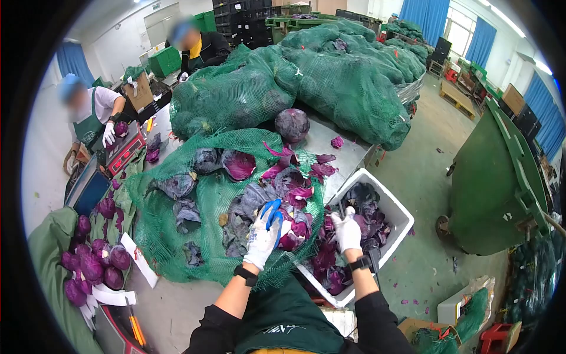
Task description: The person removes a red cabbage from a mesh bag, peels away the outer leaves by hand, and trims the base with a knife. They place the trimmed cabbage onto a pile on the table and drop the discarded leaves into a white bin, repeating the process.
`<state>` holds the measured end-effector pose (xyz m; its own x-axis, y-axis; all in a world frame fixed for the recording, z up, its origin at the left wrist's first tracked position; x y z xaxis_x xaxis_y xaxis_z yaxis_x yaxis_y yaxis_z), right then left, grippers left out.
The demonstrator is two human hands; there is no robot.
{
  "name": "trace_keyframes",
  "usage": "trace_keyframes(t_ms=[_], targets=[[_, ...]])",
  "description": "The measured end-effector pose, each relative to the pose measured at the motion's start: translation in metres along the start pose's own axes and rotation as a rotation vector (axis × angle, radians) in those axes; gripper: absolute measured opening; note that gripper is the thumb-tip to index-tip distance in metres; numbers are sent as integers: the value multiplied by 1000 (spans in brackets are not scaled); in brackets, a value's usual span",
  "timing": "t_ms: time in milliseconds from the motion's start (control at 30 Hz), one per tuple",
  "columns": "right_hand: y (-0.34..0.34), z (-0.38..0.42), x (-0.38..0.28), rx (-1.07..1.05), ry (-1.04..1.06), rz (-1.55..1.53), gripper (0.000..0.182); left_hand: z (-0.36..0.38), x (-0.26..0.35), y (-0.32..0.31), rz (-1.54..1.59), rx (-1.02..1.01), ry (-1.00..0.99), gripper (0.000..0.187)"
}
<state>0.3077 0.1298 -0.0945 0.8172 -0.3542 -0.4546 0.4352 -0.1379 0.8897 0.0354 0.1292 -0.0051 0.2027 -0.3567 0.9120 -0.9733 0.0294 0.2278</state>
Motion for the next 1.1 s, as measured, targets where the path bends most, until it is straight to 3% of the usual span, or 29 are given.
trace_keyframes(t_ms=[33,100,167,200,233,300,333,367,433,500,533,567,633,700,767,800,833,900,967,1000,1100], targets=[[33,25,-43,-56,78,-37,69,1,-1,1,-7,3,26,40],[29,47,-85,-69,313,-34,75,1,1,-2,-8,-7,12,40],[28,52,-114,-184,324,103,71,0,9,-10,-98,-44,-93,43],[6,39,-109,102,546,-125,57,1,11,-12,-94,-59,-128,42],[25,41,-123,119,620,-106,39,1,14,-13,-94,-59,-132,42],[0,11,-106,202,475,-4,27,7,22,-16,-182,-76,-181,43],[-4,-3,-104,147,393,37,24,9,26,-18,-228,-88,-181,45],[-2,-15,-97,189,340,-117,27,9,40,-22,-191,-115,-211,47],[-24,-47,-63,34,110,-42,33,13,49,-27,-273,-123,-243,49],[-47,-60,-25,150,43,-142,43,13,46,-22,-254,-139,-216,48],[-40,-55,-28,28,64,-4,42,14,30,-12,-226,-112,-117,46],[-25,-35,-22,28,-104,-396,39,14,15,-1,-196,-86,-17,45],[27,2,-50,189,-29,-325,34,17,-17,19,31,-42,192,45],[23,50,-86,-227,-14,-593,43,20,0,26,-225,-85,268,46],[6,83,-112,30,427,-343,52,26,27,21,-469,47,-134,49],[2,87,-114,-15,319,-371,48,29,25,17,-485,-8,140,56],[4,94,-111,-65,206,-399,44,33,25,14,-481,15,99,57],[7,85,-102,-141,177,-384,27,35,41,7,-484,99,-265,55],[-9,75,-88,-253,252,-447,31,32,40,1,-370,31,-264,53],[-7,69,-78,-268,226,-428,22,31,40,-4,-263,-34,-264,52],[-63,17,-6,104,377,33,24,21,17,15,-254,50,-109,52]])
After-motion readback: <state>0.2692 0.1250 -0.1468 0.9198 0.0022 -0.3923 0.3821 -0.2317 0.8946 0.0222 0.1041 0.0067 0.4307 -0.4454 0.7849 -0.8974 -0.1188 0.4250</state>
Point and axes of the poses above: each hand's wrist, its own z-axis away from the middle knuckle, its own y-axis out of the back of the hand, x = y × z, the point moved 9 cm from there along -z, towards the middle knuckle, and after that the axes turned 15 degrees about z, right-handed, at the moved point
